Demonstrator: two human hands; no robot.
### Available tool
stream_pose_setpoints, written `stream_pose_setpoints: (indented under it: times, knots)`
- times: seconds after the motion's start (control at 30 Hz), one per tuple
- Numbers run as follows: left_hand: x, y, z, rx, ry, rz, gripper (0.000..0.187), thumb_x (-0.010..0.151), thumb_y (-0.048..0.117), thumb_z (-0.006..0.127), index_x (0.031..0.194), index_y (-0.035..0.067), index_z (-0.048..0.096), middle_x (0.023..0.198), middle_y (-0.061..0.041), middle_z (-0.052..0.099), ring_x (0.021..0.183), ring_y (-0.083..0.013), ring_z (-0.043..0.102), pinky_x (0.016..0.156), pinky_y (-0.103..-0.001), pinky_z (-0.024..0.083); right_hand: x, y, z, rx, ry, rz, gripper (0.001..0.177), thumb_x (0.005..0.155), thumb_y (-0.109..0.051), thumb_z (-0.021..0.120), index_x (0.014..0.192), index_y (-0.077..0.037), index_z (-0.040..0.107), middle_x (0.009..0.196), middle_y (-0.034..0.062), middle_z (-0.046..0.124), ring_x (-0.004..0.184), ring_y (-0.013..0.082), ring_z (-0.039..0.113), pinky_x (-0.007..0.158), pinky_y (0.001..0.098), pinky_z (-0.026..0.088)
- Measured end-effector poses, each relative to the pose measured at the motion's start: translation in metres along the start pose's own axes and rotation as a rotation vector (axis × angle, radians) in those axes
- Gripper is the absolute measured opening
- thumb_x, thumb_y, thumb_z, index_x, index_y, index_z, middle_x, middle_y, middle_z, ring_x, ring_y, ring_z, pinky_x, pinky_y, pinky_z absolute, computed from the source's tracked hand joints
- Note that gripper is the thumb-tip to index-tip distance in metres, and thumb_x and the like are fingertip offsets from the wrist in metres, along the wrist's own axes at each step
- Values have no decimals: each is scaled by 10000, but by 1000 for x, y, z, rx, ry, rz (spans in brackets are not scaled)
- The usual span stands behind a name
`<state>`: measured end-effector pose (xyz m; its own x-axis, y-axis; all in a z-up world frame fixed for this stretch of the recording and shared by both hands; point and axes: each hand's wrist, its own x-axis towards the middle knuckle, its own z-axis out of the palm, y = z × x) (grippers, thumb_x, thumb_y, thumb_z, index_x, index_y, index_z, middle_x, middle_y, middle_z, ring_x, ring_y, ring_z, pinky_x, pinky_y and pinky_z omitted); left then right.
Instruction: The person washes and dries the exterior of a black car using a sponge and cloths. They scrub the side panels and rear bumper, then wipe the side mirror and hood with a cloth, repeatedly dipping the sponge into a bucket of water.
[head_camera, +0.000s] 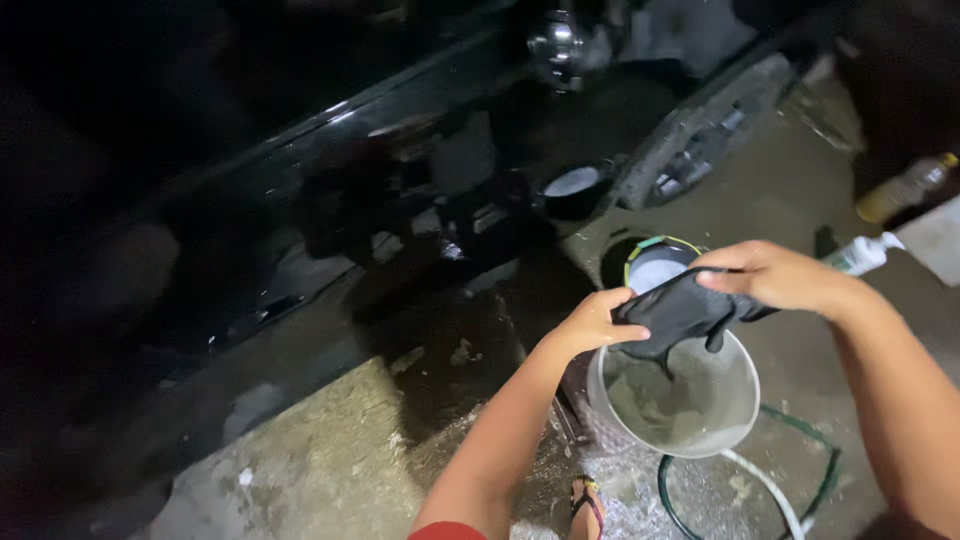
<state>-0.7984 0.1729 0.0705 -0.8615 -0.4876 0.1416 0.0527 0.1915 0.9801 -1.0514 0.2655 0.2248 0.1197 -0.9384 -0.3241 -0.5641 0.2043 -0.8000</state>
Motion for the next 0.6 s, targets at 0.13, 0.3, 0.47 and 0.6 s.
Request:
stream_pose_setpoints:
  times: [0.13,0.3,0.47,0.6]
  knots:
    - [-31,27,-45,-112,134,-54,436,788,110,789,1184,7,640,1047,-56,694,938,-105,611,818,-310,519,19,-67,-4,-134,52,145,301,957,-290,672,1155,-91,780,974,81,777,883,219,691,849,377,551]
    - [-87,43,-124,128,385,148,286,848,63,729,1116,10,643,1019,-80,680,1000,-146,624,942,-316,513,74,-140,30,-380,85,-47,328,954,-322,680,1191,-103,738,990,84,799,879,206,732,865,355,538]
    - [-169,51,-210,282,625,-43,264,804,75,696,1062,41,650,1055,-89,713,1027,-198,652,904,-338,496,137,-220,89,-418,-7,-135,310,971,-292,609,1179,-97,731,958,99,757,890,261,679,859,380,542]
    - [-241,51,-265,296,789,-132,164,827,70,663,981,20,644,900,-139,690,883,-254,662,834,-362,533,188,-292,154,-500,-50,-229,300,967,-302,610,1178,-130,735,962,113,784,901,275,696,854,395,548]
